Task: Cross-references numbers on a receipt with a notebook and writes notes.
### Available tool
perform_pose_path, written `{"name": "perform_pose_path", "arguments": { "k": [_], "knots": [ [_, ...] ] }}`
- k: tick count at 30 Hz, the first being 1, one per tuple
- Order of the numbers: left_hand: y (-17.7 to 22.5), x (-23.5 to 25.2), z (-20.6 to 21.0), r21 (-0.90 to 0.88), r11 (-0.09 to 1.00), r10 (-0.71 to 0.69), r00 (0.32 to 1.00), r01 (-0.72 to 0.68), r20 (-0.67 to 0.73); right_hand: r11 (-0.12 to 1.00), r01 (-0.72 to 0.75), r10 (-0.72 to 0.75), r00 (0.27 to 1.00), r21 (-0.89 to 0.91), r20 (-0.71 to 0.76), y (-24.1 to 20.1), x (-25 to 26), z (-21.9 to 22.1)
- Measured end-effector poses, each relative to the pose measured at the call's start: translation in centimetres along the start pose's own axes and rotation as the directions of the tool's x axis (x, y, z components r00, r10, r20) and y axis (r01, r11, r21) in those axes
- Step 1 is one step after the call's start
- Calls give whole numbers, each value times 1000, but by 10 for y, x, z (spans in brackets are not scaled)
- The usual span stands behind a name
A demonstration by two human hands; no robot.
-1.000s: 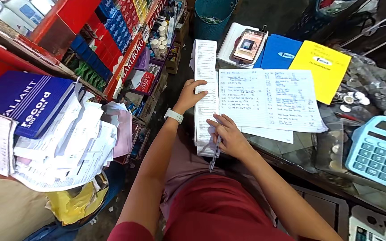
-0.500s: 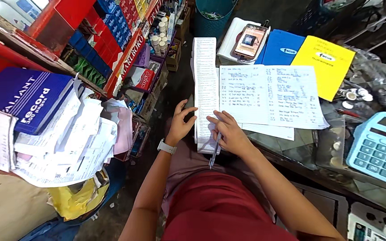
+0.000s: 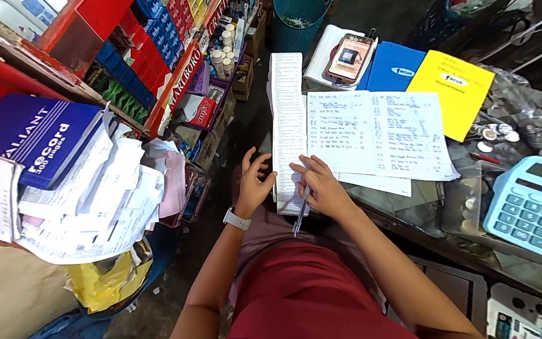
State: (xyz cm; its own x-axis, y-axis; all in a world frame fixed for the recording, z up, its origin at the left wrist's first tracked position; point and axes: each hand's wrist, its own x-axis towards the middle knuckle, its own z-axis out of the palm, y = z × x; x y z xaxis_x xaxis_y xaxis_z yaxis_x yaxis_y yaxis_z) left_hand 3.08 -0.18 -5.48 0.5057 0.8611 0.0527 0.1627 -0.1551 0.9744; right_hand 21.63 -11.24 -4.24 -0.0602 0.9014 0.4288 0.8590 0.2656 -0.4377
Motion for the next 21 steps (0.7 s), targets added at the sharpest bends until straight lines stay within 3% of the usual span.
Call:
{"name": "perform_pose_path", "arguments": {
  "k": [3,8,21],
  "knots": [
    [6,9,1,166,985,49,996,-36,-71,1000,-8,8,1000,1,0,-1,1,0],
    [5,28,1,341,932,154,986,-126,-57,1000,-17,17,1000,-4,9,0,0,1],
    [-5,46,6,287,948,156,987,-141,-32,1000,-14,14,1000,-5,-9,1,-1,3]
  ]
}}
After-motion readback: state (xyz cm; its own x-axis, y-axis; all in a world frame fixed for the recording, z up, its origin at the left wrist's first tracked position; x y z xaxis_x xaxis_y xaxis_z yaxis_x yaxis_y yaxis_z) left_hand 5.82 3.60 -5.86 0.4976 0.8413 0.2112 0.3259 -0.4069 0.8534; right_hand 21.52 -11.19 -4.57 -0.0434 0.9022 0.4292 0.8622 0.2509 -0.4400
